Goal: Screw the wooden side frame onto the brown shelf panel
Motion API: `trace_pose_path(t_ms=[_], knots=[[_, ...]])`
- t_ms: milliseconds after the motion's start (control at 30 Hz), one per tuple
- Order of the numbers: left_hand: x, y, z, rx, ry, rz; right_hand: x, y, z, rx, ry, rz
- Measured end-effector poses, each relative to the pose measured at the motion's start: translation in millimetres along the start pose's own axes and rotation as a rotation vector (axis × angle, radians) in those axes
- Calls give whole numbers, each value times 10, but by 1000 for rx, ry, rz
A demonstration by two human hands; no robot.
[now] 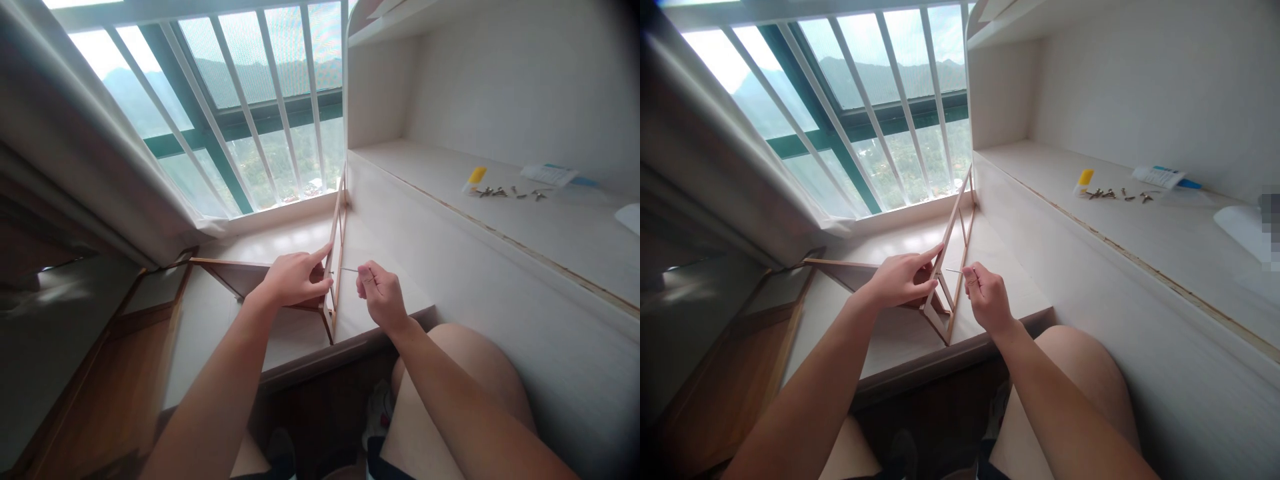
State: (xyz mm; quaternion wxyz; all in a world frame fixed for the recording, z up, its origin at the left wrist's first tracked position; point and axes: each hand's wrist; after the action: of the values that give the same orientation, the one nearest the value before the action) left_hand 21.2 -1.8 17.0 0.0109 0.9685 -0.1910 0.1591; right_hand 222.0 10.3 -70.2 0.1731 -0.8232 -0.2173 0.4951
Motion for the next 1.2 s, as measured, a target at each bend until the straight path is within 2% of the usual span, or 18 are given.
trace_pose_path(t_ms=[200,467,1200], knots=[[17,12,9,13,3,-5,52,20,-28,14,59,-81],[-17,4,34,40,-19,-3,76,6,70,79,120,-134],[-8,-6,34,26,-19,-21,96,62,167,164,144,-189]])
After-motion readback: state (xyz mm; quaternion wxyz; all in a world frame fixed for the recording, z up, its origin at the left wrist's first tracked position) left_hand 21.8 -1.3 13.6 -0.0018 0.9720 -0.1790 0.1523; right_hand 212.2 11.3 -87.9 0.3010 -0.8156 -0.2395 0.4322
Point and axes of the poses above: each hand's wrist, its own y-axis away from the middle knuckle, its own z-axis out of the palm, x = y × z, and after that the axes turned 13 degrees about y, right-handed
